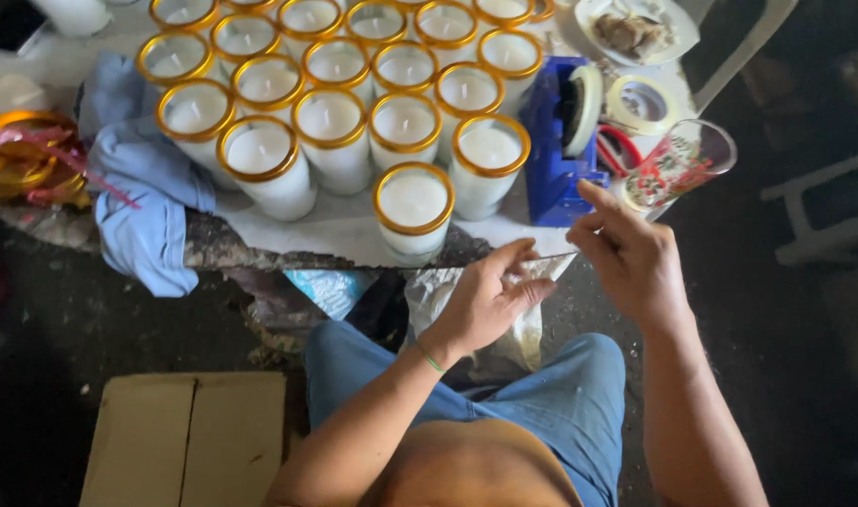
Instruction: The person places gold metal rings onto the rims of white candles in glass jars, then trims the wicks with scissors. The person handles each candle one at a time, secures the ring, and trims the wick before setting the candle back on the table.
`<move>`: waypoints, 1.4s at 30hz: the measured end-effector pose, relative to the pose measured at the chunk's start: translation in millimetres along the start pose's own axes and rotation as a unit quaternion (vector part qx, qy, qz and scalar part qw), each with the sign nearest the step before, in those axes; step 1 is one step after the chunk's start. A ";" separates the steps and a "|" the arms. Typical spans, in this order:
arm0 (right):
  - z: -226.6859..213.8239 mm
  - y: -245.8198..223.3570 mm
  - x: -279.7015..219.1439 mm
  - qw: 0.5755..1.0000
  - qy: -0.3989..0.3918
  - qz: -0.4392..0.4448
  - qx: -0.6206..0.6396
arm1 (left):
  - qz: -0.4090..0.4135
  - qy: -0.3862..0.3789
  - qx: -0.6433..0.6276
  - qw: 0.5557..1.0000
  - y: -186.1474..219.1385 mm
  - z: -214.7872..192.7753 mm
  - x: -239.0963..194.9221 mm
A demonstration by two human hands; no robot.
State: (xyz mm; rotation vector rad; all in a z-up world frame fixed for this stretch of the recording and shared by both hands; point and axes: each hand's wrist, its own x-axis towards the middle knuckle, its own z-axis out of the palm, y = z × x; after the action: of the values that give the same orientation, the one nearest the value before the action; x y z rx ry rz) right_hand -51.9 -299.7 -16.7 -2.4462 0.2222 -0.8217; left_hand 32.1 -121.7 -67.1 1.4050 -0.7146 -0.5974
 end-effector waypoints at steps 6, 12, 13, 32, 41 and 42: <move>6.2 -49.6 -6.4 0.982 -0.043 -0.135 0.122 | 0.144 0.101 0.031 0.984 29.7 -19.8 -20.9; 22.6 -100.8 6.7 0.957 -0.103 -0.195 0.187 | 0.244 0.197 -0.003 0.950 52.8 -44.2 -48.0; 24.4 -104.4 6.2 0.960 -0.088 -0.209 0.162 | 0.270 0.229 -0.005 0.935 52.3 -48.2 -51.4; 14.3 -55.2 -3.3 0.979 -0.067 -0.180 0.072 | 0.279 0.296 -0.224 0.886 -5.1 -103.2 12.6; 15.2 -58.6 -15.3 0.986 -0.067 -0.144 0.053 | 0.326 0.293 0.027 0.898 11.5 -81.2 -21.1; 15.4 -62.7 -14.6 0.986 -0.065 -0.142 0.051 | 0.327 0.290 0.026 0.899 14.2 -74.9 -15.9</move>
State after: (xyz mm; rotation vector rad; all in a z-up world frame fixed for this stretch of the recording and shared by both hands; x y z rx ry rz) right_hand -55.4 -235.7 -0.2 -2.4542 -0.2172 -0.7659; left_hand 77.2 -59.2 -56.3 1.1961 -0.6572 0.3667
